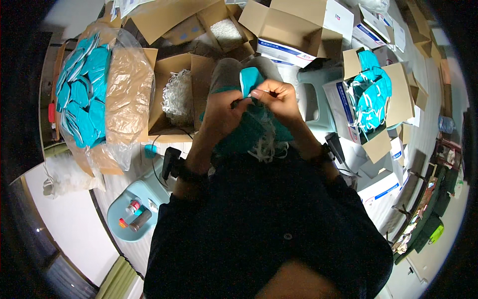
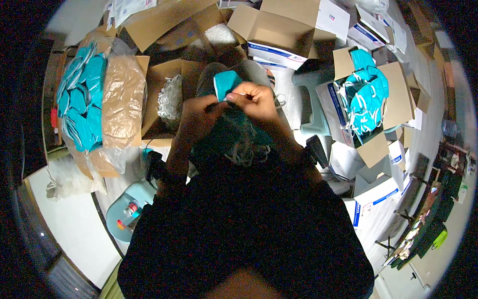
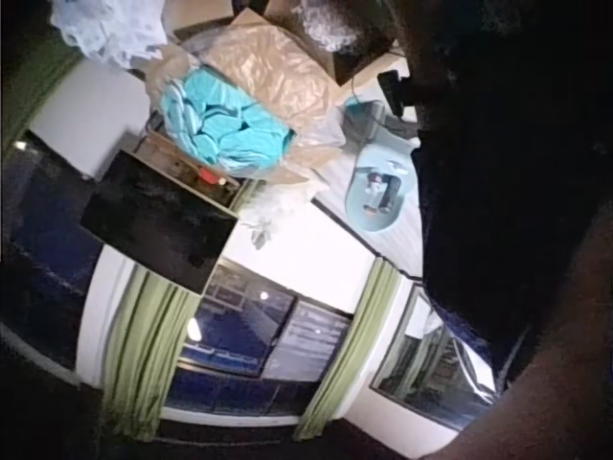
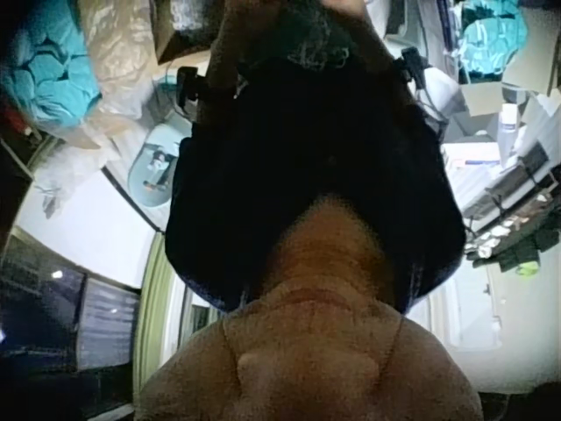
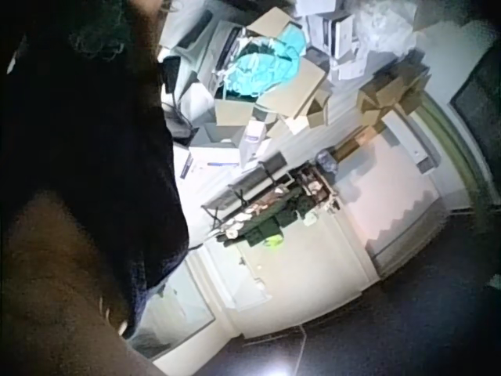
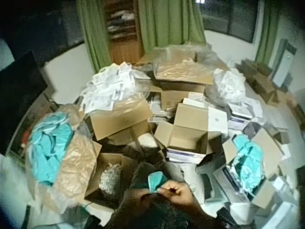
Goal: Inspecting and sorting teal-colored hygiene face masks from several boxes.
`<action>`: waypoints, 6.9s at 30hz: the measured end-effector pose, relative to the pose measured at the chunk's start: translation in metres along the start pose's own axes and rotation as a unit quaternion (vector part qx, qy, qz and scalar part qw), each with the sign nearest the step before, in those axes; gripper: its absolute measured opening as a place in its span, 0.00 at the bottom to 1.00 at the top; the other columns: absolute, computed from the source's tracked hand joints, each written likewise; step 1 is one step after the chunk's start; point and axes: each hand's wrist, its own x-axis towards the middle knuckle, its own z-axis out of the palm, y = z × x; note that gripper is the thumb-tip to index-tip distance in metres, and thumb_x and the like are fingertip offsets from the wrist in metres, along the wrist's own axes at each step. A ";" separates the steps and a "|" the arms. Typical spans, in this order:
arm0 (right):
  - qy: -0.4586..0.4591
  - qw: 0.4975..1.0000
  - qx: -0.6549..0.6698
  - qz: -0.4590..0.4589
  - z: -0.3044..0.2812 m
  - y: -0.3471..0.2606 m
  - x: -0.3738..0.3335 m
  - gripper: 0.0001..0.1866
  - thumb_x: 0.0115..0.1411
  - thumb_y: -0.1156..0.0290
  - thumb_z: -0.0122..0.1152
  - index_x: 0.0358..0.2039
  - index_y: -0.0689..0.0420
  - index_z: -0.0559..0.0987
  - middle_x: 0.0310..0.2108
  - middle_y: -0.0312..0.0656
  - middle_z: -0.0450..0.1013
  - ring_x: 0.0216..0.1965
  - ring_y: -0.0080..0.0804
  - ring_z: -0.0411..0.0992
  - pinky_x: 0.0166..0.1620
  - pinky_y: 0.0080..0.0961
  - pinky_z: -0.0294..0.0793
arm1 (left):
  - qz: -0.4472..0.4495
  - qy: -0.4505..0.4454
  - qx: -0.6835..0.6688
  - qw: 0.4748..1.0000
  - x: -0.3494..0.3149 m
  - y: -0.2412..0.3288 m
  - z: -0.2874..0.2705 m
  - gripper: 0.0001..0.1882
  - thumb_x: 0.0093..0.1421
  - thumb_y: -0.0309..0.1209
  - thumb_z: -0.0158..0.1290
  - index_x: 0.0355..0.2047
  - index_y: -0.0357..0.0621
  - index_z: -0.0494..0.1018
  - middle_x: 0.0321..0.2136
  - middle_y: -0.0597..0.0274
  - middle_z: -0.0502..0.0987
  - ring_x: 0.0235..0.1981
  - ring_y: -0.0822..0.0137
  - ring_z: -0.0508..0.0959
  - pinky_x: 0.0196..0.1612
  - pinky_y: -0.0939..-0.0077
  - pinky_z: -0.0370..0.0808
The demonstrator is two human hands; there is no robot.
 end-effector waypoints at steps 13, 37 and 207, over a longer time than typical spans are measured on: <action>0.089 0.990 0.112 -0.020 0.012 0.000 0.009 0.05 0.58 0.73 0.60 0.35 0.57 0.76 0.25 0.29 0.73 0.22 0.12 0.62 0.27 0.12 0.61 | -0.094 0.135 -0.189 0.968 -0.024 -0.001 -0.024 0.02 0.55 0.22 0.55 0.31 0.38 0.75 0.18 0.73 0.73 0.19 0.85 0.67 0.21 0.88 0.60; -0.074 0.995 -0.056 0.044 0.011 -0.009 0.010 0.16 0.53 0.78 0.60 0.44 0.57 0.76 0.27 0.33 0.73 0.23 0.15 0.67 0.27 0.15 0.68 | -0.110 0.138 -0.418 0.891 -0.029 -0.009 -0.026 0.06 0.59 0.24 0.51 0.37 0.37 0.74 0.27 0.68 0.76 0.28 0.81 0.71 0.32 0.86 0.66; 0.245 0.897 -0.335 -0.151 -0.020 -0.002 0.043 0.05 0.50 0.81 0.58 0.22 0.56 0.76 0.24 0.41 0.72 0.29 0.35 0.70 0.31 0.29 0.68 | -0.004 0.255 -0.090 0.963 -0.022 0.009 -0.032 0.13 0.53 0.24 0.58 0.16 0.36 0.67 0.12 0.67 0.62 0.16 0.78 0.60 0.19 0.79 0.57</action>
